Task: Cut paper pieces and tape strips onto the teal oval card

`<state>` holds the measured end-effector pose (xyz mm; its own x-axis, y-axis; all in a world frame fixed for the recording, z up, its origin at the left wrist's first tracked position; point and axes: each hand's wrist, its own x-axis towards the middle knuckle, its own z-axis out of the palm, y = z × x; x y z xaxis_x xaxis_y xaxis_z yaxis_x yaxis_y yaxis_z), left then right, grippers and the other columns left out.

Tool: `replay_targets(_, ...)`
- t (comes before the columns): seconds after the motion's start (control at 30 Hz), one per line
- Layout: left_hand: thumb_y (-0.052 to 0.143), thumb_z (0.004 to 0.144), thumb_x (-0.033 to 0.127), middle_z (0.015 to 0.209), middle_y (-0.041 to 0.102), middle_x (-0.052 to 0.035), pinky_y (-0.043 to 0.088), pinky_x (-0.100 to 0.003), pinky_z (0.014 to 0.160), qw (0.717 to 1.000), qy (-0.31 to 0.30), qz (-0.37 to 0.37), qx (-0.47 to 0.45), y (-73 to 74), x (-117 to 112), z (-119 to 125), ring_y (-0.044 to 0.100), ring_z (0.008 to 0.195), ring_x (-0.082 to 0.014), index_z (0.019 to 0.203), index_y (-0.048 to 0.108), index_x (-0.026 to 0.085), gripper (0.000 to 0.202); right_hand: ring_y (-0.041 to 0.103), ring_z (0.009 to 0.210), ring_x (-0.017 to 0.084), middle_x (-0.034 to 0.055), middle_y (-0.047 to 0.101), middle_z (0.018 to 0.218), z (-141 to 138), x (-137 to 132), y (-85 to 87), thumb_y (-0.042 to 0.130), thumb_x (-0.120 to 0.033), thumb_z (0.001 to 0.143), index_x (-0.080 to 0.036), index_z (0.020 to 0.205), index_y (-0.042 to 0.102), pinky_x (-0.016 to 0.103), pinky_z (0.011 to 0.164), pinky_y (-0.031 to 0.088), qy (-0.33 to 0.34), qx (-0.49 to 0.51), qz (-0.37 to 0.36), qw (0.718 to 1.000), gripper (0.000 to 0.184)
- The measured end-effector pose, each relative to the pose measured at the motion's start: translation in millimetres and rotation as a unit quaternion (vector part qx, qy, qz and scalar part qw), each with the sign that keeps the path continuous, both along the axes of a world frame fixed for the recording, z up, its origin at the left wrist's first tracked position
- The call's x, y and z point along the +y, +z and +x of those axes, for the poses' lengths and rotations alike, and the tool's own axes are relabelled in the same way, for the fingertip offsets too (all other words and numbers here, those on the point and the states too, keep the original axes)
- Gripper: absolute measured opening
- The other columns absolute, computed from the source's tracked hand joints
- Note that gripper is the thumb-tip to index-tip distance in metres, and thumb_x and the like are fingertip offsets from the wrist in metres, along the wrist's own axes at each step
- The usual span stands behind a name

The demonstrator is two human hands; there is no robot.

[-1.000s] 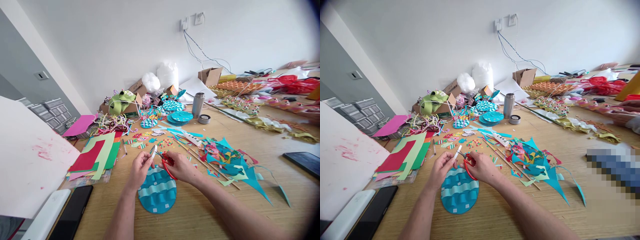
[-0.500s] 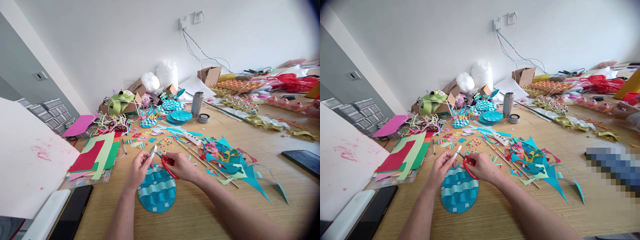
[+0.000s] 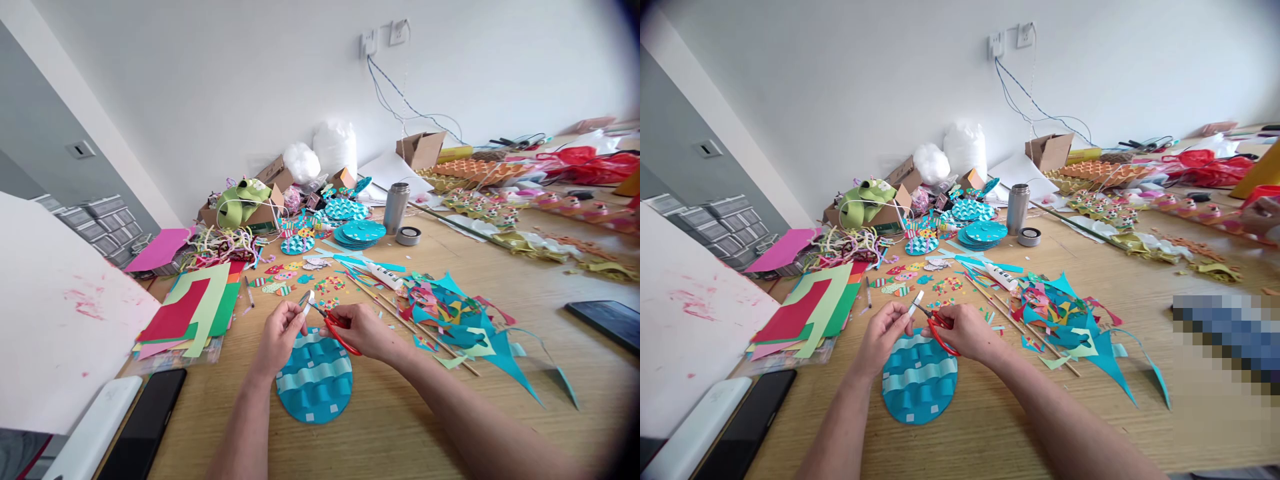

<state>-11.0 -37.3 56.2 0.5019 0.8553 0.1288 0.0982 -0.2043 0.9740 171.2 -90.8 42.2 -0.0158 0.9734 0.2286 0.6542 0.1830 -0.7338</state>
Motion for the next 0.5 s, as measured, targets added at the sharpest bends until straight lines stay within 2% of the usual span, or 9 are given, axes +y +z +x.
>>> replay_targets(0.27, 0.052, 0.084, 0.034, 0.063, 0.055, 0.0024, 0.042, -0.025, 0.065, 1.000, -0.006, 0.001, -0.003, -1.8, 0.6, -0.3, 0.053, 0.063, -0.0123, 0.083, 0.049, 0.018, 0.017, 0.026, 0.049, 0.008, -0.0055, 0.035, 0.051, 0.0, 0.7, 1.2, 0.060, -0.051, 0.076, -0.018, 0.055, 0.044, 0.023, 0.043, 0.017, -0.003, -0.005, -0.018, 1.000, 0.043)
replay_targets(0.5, 0.052, 0.084, 0.034, 0.063, 0.055, 0.0025, 0.042, -0.025, 0.065, 1.000, -0.009, 0.003, -0.003, -2.0, 0.8, -1.0, 0.053, 0.063, -0.0122, 0.082, 0.048, 0.018, 0.017, 0.024, 0.050, 0.008, -0.0062, 0.033, 0.051, 3.6, 2.5, -2.6, 0.059, -0.053, 0.075, -0.017, 0.054, 0.045, 0.022, 0.043, 0.016, 0.000, -0.006, -0.002, 1.000, 0.044)
